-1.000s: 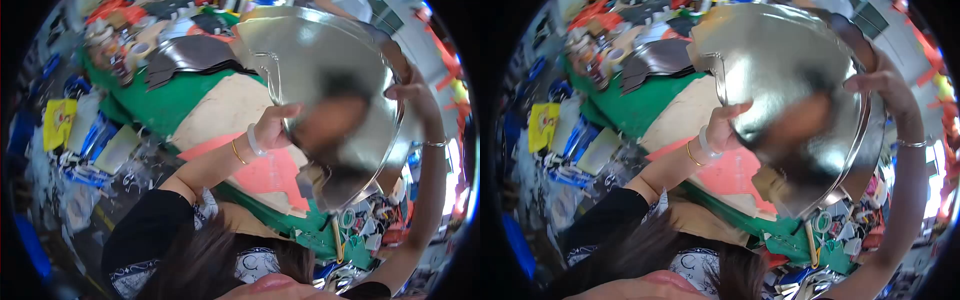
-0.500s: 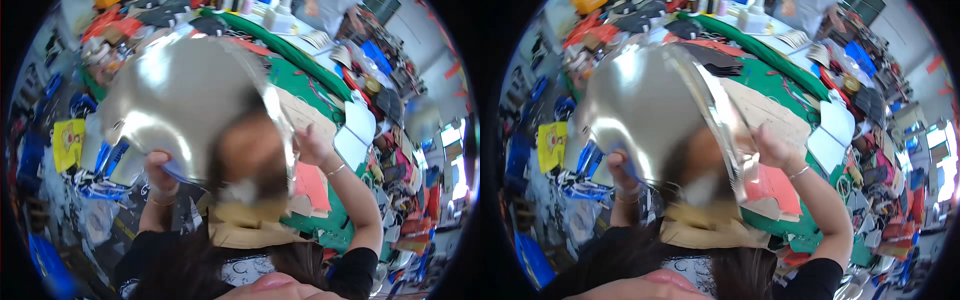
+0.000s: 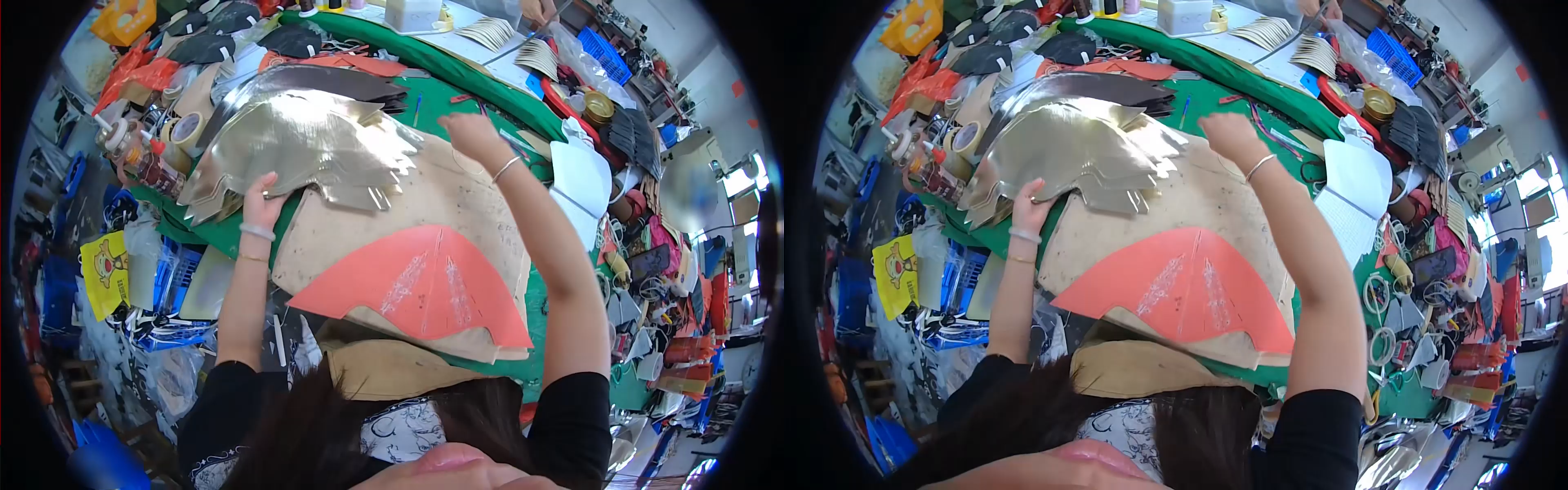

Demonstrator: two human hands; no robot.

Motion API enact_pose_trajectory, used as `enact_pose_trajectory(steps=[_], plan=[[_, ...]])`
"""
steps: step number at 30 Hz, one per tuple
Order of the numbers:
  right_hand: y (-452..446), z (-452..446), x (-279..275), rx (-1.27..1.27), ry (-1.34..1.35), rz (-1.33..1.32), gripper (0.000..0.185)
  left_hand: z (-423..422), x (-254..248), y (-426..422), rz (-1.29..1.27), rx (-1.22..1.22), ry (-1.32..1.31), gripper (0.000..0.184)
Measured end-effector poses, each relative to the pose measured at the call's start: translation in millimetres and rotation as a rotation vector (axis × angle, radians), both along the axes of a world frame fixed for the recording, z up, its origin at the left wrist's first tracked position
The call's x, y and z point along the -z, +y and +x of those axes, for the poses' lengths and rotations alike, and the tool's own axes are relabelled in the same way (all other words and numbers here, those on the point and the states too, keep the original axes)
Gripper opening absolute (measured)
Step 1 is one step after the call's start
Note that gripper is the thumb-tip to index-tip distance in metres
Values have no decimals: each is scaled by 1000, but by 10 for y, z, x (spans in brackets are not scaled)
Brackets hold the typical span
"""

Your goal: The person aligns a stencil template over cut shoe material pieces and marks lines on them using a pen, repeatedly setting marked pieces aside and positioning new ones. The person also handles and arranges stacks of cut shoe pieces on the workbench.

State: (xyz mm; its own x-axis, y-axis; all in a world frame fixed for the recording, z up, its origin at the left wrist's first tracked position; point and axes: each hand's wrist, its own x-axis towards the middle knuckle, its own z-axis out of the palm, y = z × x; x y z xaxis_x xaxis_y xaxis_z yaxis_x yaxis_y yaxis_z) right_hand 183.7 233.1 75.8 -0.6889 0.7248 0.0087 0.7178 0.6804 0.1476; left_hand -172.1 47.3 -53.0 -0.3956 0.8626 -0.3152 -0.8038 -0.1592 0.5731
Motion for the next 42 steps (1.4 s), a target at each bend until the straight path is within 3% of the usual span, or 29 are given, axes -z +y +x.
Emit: enact_pose_trajectory(steps=[4,7,9,10,13,14,15,18,20,21,22,24,27,29,30,34,36,39,40,42], plan=[[359,-187,660,-115,163,165,28,-18,71,-18,-1,-14,17,10],[413,-473,788,-160,216,159,23,100,20,-259,-41,34,47,11],[514,-558,883,-100,55,127,23,414,-369,-571,-102,125,43,14],[590,-569,916,-66,-22,118,23,576,-581,-695,-161,125,181,18],[751,-368,990,-22,18,173,20,546,-1044,-815,-345,294,1132,22],[794,-299,1005,-4,26,195,19,403,-962,-735,-271,91,1383,23],[806,-221,1015,15,33,217,17,289,-1043,-619,-361,-10,1598,23],[724,32,921,-9,146,326,17,-408,-932,-55,-345,-210,2303,58],[395,-9,426,73,758,152,18,-664,-810,243,-558,-81,2305,79],[-150,-105,-134,119,1111,-143,23,-666,-903,299,-655,12,2294,83],[-546,-64,-490,-20,1280,-382,23,-608,-1044,346,-750,109,2275,87],[-1494,42,-1120,-62,1421,-645,27,-666,-1064,468,-813,289,2201,92],[-2363,189,-1553,-165,1305,-746,37,-861,-892,610,-668,131,2361,93],[-2653,308,-1653,-234,1248,-772,40,-1077,-834,793,-704,291,2336,91],[-2686,365,-1618,-273,1233,-779,39,-1088,-899,814,-638,333,2438,84],[-2820,513,-1481,-370,1191,-780,37,-1139,-851,878,-609,160,2439,61],[-2915,596,-1446,-392,1167,-766,36,-783,-1095,655,-571,10,2474,46],[-3046,772,-1446,-449,1117,-759,35,-739,-1329,588,-262,109,2189,33],[-3080,862,-1461,-485,1087,-766,35,-636,-1425,507,-159,58,2296,21],[-3139,1022,-1387,-457,1004,-771,35,-246,-1899,187,40,130,2437,19]])
